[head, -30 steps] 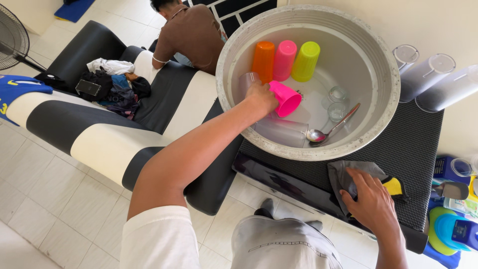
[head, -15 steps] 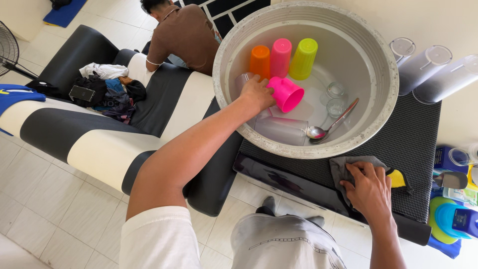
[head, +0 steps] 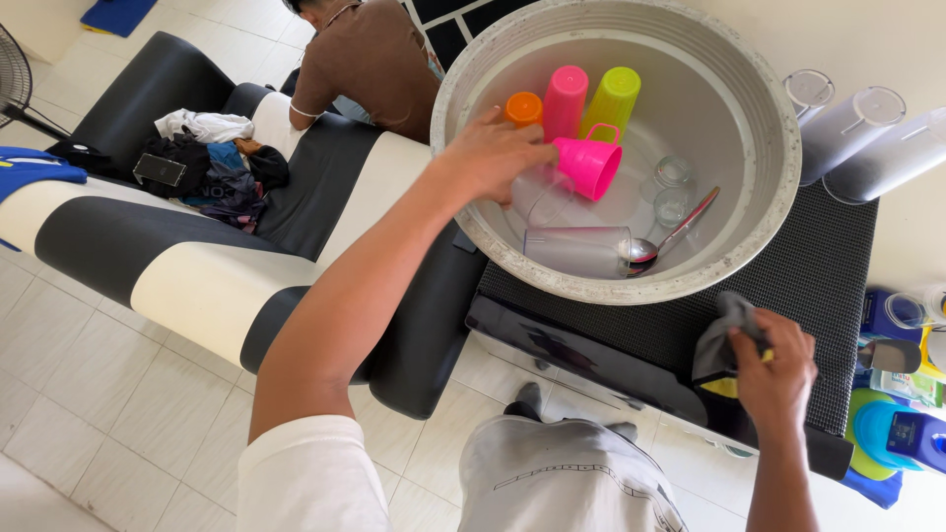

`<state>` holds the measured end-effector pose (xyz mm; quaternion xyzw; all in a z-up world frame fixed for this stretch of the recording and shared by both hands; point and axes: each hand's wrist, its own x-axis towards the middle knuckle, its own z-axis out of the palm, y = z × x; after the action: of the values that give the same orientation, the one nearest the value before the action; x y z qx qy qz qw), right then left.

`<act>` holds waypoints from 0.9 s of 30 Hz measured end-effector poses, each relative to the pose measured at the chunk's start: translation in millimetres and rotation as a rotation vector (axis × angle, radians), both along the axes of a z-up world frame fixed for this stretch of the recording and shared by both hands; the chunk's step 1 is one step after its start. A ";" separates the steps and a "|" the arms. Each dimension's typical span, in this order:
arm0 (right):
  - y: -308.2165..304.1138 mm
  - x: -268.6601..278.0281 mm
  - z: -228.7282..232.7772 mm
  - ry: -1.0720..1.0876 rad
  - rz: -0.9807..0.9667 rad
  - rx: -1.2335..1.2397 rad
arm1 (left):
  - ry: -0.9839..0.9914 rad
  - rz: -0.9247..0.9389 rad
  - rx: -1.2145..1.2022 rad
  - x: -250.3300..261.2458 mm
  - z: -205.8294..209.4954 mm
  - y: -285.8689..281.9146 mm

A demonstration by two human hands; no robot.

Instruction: The person wipes a clear plastic tumbler with a grey cloth, rotating it to clean the exterior surface. After finishing, the person places the tumbler on a black mat next to other similar tumblers. The person then picks up another tumbler from a white bucket and repeats the wiping process.

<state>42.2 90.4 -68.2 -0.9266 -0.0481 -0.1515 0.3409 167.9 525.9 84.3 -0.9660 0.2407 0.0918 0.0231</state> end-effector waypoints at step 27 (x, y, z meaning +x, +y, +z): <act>30.4 -89.0 96.0 -0.110 0.205 1.024 | -0.458 -0.288 -0.535 -145.3 63.4 -143.4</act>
<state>-46.8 120.8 27.8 -0.6226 -0.0762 -0.1699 0.7601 22.6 382.5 147.7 -0.8895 0.3783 -0.1968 -0.1642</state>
